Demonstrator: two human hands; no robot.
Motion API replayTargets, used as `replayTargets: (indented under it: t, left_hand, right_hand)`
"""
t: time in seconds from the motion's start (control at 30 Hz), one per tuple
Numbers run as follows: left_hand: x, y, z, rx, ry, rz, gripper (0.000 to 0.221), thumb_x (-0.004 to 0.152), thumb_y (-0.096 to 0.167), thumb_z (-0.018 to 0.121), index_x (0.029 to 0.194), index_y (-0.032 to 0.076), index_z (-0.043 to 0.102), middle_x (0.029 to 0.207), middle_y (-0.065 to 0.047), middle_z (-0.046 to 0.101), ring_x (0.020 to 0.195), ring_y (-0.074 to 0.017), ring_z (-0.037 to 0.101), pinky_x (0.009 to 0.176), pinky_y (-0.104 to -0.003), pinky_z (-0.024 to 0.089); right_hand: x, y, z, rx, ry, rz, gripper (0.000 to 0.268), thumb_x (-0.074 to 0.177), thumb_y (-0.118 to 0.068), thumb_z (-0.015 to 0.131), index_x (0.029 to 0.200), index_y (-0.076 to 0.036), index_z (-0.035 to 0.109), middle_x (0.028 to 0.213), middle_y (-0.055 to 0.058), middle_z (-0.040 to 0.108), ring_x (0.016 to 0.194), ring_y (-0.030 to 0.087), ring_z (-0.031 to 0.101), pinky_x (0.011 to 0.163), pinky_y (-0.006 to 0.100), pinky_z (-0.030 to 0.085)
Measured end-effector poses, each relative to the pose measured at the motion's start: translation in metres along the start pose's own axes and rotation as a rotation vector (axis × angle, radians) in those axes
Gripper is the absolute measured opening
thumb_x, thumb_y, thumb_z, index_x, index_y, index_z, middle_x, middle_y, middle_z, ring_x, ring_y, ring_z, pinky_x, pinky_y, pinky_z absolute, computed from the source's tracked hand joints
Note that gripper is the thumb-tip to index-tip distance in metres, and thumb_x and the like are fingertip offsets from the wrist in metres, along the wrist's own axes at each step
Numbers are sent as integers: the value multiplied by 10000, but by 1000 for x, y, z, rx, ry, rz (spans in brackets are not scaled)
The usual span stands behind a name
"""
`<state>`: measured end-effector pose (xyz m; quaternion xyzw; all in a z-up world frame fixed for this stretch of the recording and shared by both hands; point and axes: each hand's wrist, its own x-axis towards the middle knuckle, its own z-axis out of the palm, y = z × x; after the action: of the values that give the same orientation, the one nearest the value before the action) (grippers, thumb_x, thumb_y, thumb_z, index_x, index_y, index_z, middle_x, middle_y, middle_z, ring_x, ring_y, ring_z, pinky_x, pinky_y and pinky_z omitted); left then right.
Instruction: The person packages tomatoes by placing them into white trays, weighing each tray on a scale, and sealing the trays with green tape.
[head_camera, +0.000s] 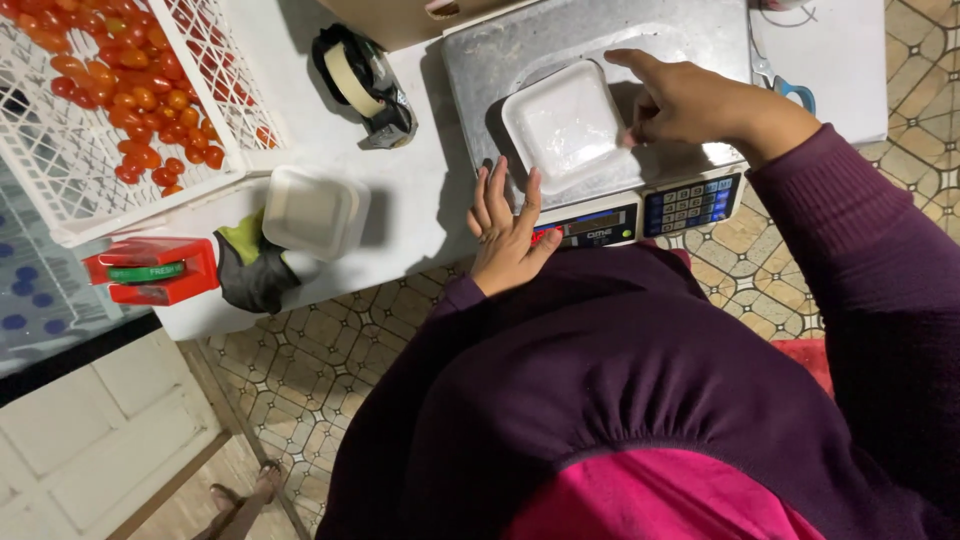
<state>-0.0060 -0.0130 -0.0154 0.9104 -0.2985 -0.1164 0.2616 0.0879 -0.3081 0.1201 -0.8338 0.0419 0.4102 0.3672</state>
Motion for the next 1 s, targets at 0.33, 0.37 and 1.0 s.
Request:
replayTargets:
  t: [0.33, 0.37, 1.0]
  left_hand:
    - [-7, -26, 34, 160, 42, -63, 716, 1054, 696, 204, 1669, 359, 58, 1731, -217, 43, 1599, -454, 29, 1082, -598, 253]
    - [-6, -26, 32, 143, 21, -76, 707, 1059, 690, 206, 1667, 368, 46, 1736, -207, 26, 1598, -458, 15, 1089, -618, 232]
    - [71, 47, -16, 593, -95, 81, 951, 1146, 817, 618, 1673, 153, 188, 1709, -129, 69, 1609, -321, 94, 1303, -495, 184]
  right_hand:
    - [19, 4, 1, -6, -57, 56, 941, 892, -23, 720, 1661, -133, 188, 1051, 192, 760, 862, 315, 627, 725, 402, 422]
    - [19, 3, 1, 15, -41, 58, 964, 866, -82, 772, 1656, -147, 224, 1073, 209, 739, 998, 341, 655, 845, 423, 454]
    - [22, 60, 39, 255, 183, -123, 630, 879, -66, 778, 1467, -85, 553, 932, 77, 669, 863, 218, 643, 820, 362, 517]
